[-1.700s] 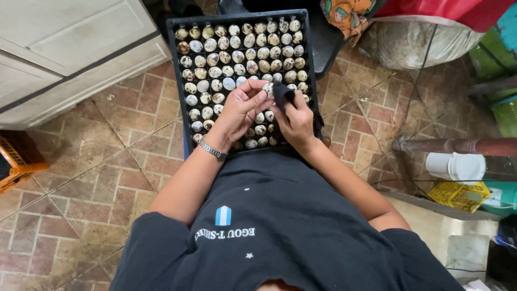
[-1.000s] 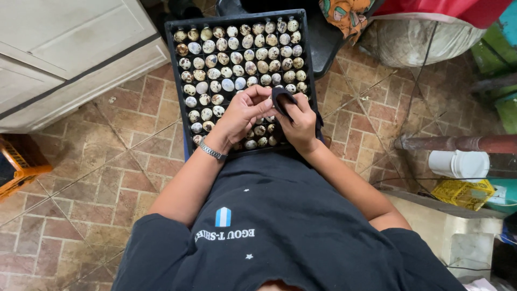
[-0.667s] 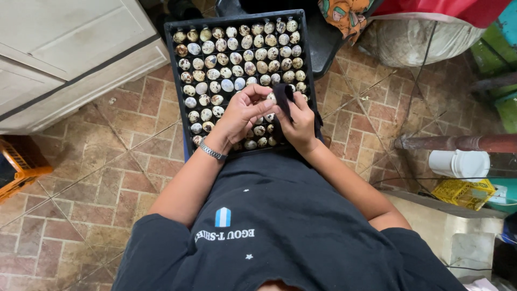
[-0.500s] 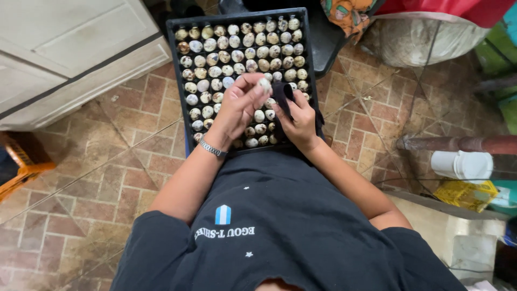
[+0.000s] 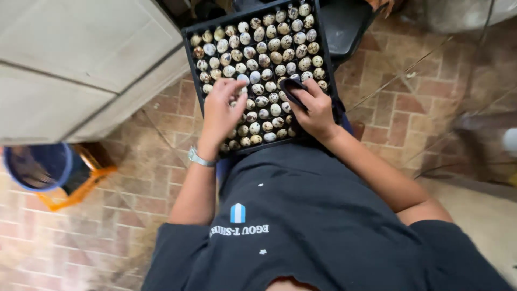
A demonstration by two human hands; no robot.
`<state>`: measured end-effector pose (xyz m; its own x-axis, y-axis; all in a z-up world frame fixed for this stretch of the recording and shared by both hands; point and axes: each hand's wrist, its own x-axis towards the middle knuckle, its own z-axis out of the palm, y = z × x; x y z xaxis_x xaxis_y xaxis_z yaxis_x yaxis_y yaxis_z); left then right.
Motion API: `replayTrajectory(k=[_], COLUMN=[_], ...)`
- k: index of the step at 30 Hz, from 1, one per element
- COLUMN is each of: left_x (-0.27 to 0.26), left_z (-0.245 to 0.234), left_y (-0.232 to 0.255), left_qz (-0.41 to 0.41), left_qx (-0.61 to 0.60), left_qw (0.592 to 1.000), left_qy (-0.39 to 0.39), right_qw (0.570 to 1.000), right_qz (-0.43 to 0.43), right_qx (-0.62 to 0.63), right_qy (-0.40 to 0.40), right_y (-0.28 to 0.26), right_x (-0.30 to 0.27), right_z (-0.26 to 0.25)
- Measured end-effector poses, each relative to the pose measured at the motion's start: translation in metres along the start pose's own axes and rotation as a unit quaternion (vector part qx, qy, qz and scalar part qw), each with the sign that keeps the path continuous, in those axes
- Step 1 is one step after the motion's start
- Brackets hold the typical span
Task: Inspecting and cleaning quail eggs in a tray using a small cloth
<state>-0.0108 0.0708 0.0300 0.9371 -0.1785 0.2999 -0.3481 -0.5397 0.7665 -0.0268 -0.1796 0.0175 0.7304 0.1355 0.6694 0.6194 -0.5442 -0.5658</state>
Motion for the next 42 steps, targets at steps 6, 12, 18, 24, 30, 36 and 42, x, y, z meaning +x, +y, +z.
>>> replayTrajectory(k=[6,12,18,24,30,36,42], left_x=[-0.001,0.007,0.006,0.008,0.014,0.028,0.033], left_z=[0.014,0.016,0.021,0.022,0.024,0.039,0.057], left_y=[-0.020,-0.015,-0.018,-0.005,0.005,0.003,-0.004], left_qz=[0.079,0.113,0.128,0.134,0.159,0.236,0.263], left_qx=[0.133,0.208,0.233,0.233,0.259,0.330,0.395], left_qw=[0.987,0.968,0.962,0.962,0.950,0.909,0.876], left_qy=[-0.038,-0.085,-0.066,-0.045,-0.071,-0.091,-0.090], right_qw=[1.000,1.000,0.999,0.999,0.999,0.999,1.000], right_qz=[0.017,0.025,0.034,0.036,0.040,0.034,0.021], right_qx=[0.011,0.012,0.016,0.016,0.019,0.018,0.013], right_qy=[0.017,0.010,0.005,0.003,-0.002,0.004,-0.006], right_y=[-0.002,-0.002,-0.005,-0.006,-0.006,-0.004,0.008], right_x=[0.003,0.002,0.004,0.005,0.004,0.003,-0.004], right_z=[-0.002,-0.007,-0.008,-0.007,-0.007,-0.006,-0.003])
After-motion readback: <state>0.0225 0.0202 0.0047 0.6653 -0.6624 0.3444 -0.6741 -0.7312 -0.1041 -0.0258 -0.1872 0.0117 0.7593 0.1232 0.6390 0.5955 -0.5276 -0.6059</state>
